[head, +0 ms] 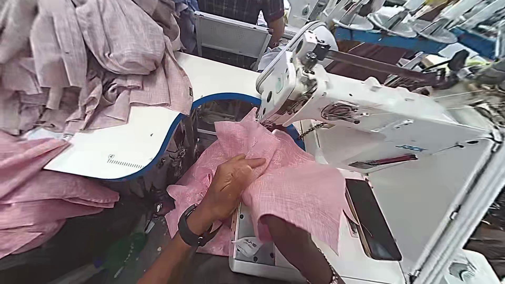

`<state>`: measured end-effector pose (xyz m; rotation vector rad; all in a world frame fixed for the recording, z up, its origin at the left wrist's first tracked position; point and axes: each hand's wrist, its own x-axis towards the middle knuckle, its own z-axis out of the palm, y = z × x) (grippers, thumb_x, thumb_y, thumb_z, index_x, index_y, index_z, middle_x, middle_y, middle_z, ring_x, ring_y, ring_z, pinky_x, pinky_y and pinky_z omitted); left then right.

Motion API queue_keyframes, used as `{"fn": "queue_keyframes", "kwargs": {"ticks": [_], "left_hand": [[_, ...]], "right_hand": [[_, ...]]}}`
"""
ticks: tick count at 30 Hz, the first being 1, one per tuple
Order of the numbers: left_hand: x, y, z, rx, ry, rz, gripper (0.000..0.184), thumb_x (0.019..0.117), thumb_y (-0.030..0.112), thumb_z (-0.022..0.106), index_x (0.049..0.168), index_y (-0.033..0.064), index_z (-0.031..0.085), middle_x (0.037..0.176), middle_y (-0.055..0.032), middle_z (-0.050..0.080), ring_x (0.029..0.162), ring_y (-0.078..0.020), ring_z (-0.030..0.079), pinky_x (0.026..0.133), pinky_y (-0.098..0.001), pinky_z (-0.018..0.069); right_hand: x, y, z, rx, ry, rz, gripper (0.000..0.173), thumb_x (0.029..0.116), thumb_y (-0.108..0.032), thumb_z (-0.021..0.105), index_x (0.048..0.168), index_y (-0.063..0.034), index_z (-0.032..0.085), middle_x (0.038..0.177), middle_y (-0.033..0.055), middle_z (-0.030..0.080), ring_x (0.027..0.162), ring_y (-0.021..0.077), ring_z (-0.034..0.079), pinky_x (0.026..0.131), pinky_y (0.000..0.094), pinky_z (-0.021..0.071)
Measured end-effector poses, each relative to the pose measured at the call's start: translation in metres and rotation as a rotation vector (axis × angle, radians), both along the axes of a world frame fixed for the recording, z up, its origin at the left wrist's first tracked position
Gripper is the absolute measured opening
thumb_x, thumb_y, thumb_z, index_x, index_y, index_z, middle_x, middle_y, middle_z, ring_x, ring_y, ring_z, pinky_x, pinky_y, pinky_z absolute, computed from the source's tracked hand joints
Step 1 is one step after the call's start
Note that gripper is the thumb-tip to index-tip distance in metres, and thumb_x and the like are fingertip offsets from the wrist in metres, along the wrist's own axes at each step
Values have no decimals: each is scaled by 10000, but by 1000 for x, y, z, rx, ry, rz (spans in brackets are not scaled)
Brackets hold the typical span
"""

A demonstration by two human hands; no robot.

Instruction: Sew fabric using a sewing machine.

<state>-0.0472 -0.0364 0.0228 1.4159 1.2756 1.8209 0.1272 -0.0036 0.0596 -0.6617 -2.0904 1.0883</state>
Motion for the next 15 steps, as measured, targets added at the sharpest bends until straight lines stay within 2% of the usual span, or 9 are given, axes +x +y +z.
{"fn": "queue_keyframes", "kwargs": {"ticks": [2,4,5,6,8,10,12,14,15], "left_hand": [[-2,-10,-16,-62,-68,-116,738,1002,626,451,1161,-38,731,1115,-75,712,1079,-37,616,985,-228,483],[0,-13,-28,-67,-171,-123,365,964,362,663,921,14,764,887,40,675,881,29,591,804,-165,485],[3,-13,-29,-81,-234,-56,226,942,201,655,768,68,709,788,95,641,798,54,584,732,-149,477],[5,-12,-28,-105,-291,22,251,937,107,615,689,109,649,718,119,597,710,58,565,658,-144,465],[8,-5,-22,-99,-381,112,304,950,48,583,657,124,618,666,115,565,627,43,540,590,-143,451],[14,1,-16,-86,-404,120,252,955,56,592,716,92,666,715,90,609,663,33,569,616,-149,474],[8,-5,-13,-142,-322,152,98,927,105,677,921,45,754,898,34,726,820,8,665,741,-182,554],[-29,-20,-28,-272,-157,354,295,829,140,779,1102,32,748,1067,-41,742,952,-75,697,839,-286,588],[-55,-28,-40,-347,-84,467,392,802,111,800,1175,21,719,1135,-95,718,1004,-146,691,870,-370,586]], "right_hand": [[-14,-2,-14,38,-105,-30,220,972,-94,555,890,43,707,788,26,702,808,-82,642,792,96,509],[-12,-6,-31,3,-73,18,289,1011,-160,501,870,33,663,756,26,662,786,-73,627,762,103,500],[-11,-8,-40,54,-48,68,390,1075,-307,446,820,-50,591,695,-16,586,721,-78,589,687,101,478],[-8,-11,-47,133,-41,123,489,1092,-449,409,847,-59,574,703,16,562,717,-17,594,672,145,486],[-11,-15,-53,366,-34,81,487,1055,-473,497,847,-43,590,679,63,571,671,71,611,623,183,507],[-12,-12,-38,385,-61,-41,380,1016,-337,585,777,-42,601,631,44,567,610,52,587,583,167,477],[8,17,-2,113,-109,-168,224,934,-168,665,764,-22,675,640,-53,633,605,-71,593,583,110,493],[55,76,29,-27,-179,-428,134,953,-114,649,823,-93,669,661,-137,640,600,-95,594,568,126,524],[82,107,40,26,-257,-594,114,963,-140,647,872,-75,666,686,-98,629,610,-48,592,579,184,529]]}}
